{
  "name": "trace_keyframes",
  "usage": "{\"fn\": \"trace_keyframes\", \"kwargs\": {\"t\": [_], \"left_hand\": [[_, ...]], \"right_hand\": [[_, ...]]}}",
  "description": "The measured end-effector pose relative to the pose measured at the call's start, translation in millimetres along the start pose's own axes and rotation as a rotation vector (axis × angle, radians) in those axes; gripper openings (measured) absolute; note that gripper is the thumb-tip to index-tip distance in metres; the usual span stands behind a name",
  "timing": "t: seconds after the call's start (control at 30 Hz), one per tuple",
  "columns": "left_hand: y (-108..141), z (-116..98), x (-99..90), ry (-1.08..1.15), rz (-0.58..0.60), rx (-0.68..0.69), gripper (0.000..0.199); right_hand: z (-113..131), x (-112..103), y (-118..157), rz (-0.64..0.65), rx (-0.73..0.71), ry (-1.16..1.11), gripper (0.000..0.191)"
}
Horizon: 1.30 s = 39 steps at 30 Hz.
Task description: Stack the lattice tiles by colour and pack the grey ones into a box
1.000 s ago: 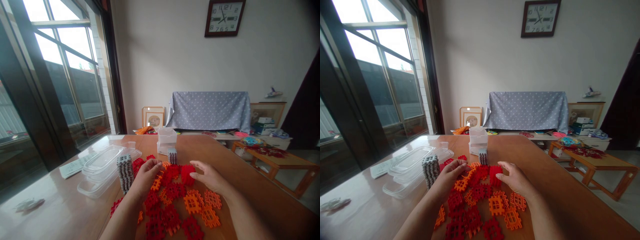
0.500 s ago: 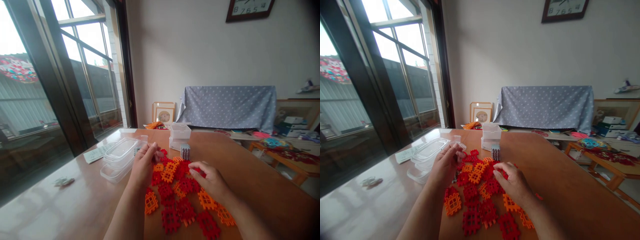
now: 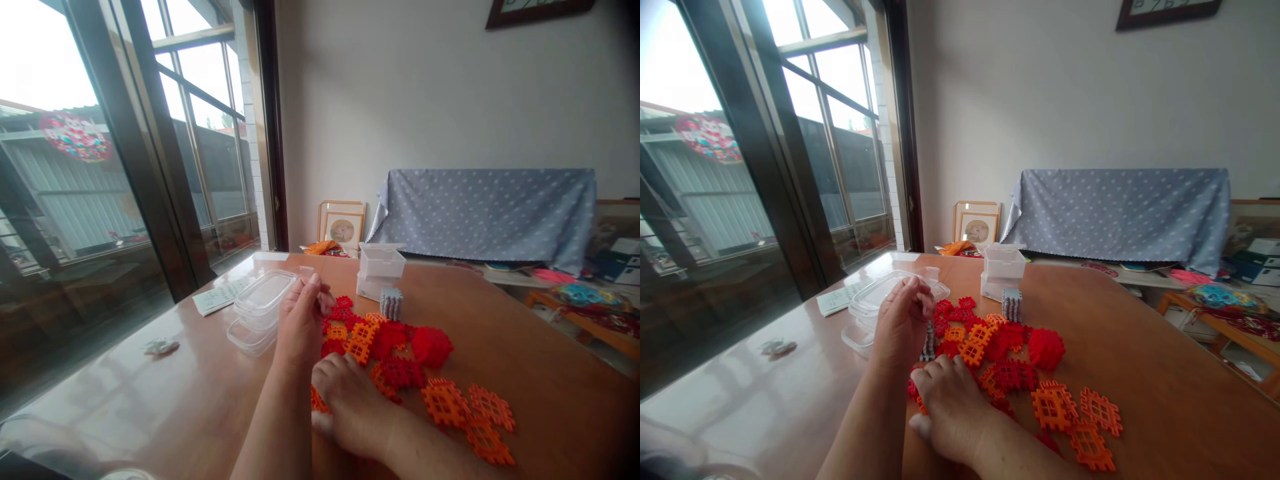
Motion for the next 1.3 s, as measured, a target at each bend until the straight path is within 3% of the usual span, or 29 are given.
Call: {"fn": "trace_keyframes", "kwargs": {"t": [0.23, 0.33, 0.47, 0.63, 0.77, 0.87, 0.97, 1.1, 1.3], "left_hand": [[0.1, -2.1, -1.4, 0.035, -0.004, 0.015, 0.021], [1.2, -0.7, -0.2, 0.024, 0.003, 0.004, 0.023], [1.9, 2.5, -1.5, -0.052, -0.009, -0.014, 0.025], [2.0, 6.0, -2.6, -0.127, -0.027, -0.023, 0.026], [2.7, 8.9, 0.4, -0.141, -0.01, -0.021, 0.025], [4.0, 10.7, 3.3, -0.14, -0.005, -0.022, 0.025], [6.1, 16.0, 10.2, -0.146, 0.024, -0.053, 0.027], [10.5, 33.5, 26.1, -0.239, 0.114, -0.126, 0.029], [27.3, 88.2, 53.8, -0.401, 0.306, -0.334, 0.033]], "right_hand": [[-34.9, -21.2, 6.4, -0.097, 0.181, 0.151, 0.03], [-28.1, -20.9, 1.3, -0.109, 0.169, 0.136, 0.017], [-15.7, -3.1, -10.2, -0.063, 0.122, 0.126, 0.027], [-10.8, 5.4, -17.1, -0.023, 0.084, 0.17, 0.026], [-4.0, -1.2, -12.6, 0.011, 0.025, 0.199, 0.018], [-8.8, -19.2, -1.3, -0.037, 0.046, 0.17, 0.019], [-29.1, -46.8, 17.5, -0.132, 0.11, 0.008, 0.022], [-78.0, -77.8, 48.6, -0.215, 0.237, -0.402, 0.029], [-136.5, -106.3, 85.9, -0.373, 0.37, -0.75, 0.034]]}}
Point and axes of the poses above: each hand's wrist, its own y-axis away from the middle knuckle, its own x-axis out of the palm, z = x × y, the point moved 9 cm from there along -y, towards the middle knuckle, and after that the axes turned 4 degrees about -y, right-handed, at the moved point
